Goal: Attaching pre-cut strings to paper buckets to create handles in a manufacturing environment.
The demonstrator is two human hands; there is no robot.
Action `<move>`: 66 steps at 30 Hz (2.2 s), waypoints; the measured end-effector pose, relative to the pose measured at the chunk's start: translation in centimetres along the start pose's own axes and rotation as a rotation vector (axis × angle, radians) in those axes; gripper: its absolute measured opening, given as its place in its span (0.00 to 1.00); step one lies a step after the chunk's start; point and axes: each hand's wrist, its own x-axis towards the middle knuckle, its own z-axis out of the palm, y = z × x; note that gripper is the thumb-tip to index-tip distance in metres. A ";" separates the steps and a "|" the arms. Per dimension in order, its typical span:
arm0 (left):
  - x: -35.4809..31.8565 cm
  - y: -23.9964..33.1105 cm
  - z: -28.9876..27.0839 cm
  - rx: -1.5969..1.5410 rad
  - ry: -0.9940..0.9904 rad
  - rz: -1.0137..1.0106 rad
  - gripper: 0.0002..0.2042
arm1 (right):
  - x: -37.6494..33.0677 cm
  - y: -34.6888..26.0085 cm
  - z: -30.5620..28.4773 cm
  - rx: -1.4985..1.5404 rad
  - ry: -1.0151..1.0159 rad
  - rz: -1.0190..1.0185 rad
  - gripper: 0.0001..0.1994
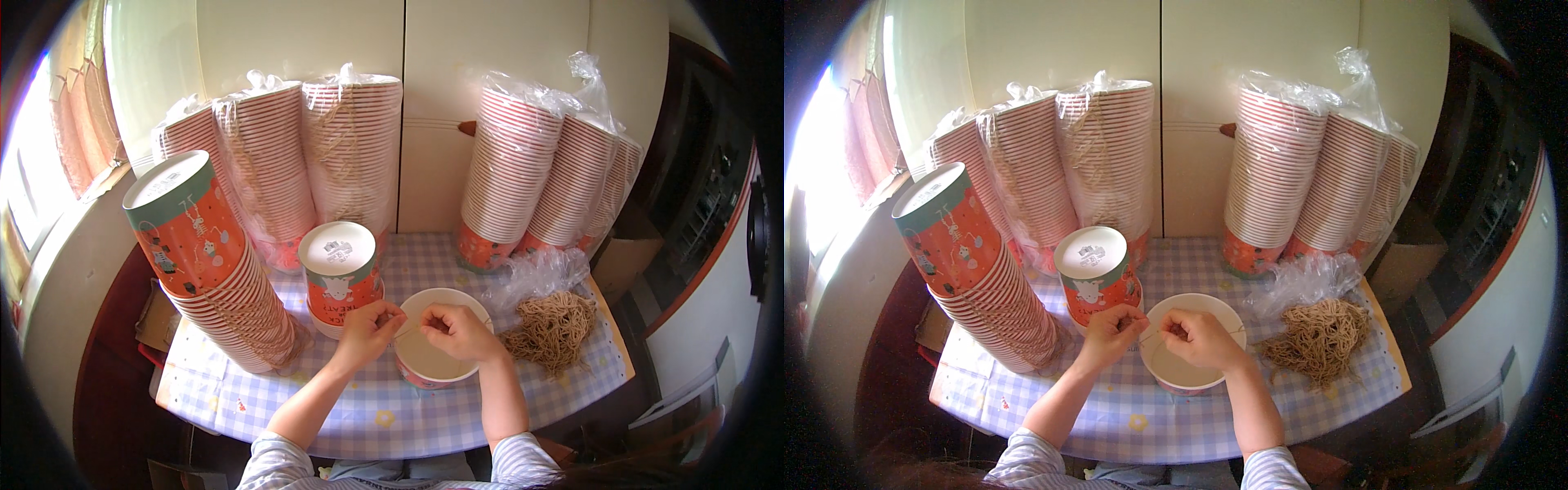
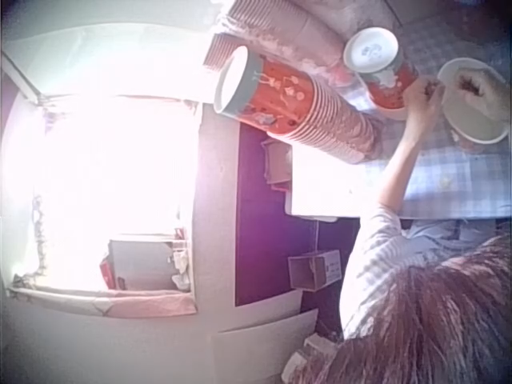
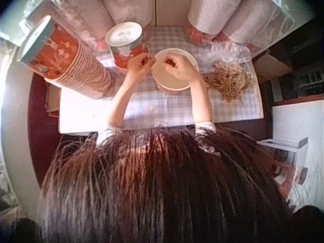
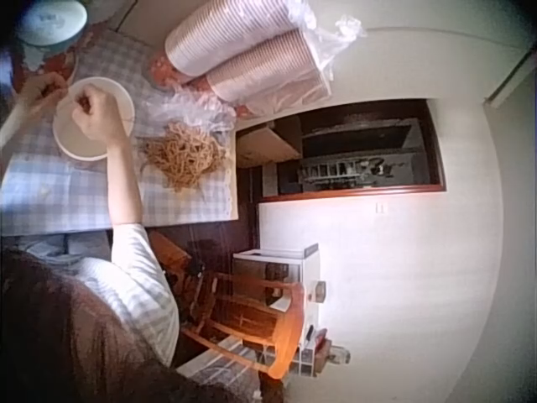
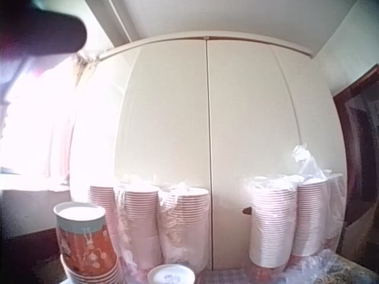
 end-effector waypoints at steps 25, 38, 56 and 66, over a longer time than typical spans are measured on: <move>-0.2 2.8 -0.3 0.329 -0.004 0.439 0.08 | 0.0 0.4 -0.5 0.048 -0.054 0.011 0.03; -0.4 3.1 -0.5 0.365 -0.037 0.423 0.05 | 0.1 0.1 0.1 0.216 0.107 -0.108 0.15; 1.1 0.9 -3.8 0.169 -0.292 0.145 0.03 | -1.9 -0.5 -3.8 0.416 0.256 -0.049 0.14; -0.9 1.0 -4.0 -0.077 -0.410 -0.109 0.04 | -2.5 -4.0 -0.9 -0.139 -0.096 -0.029 0.15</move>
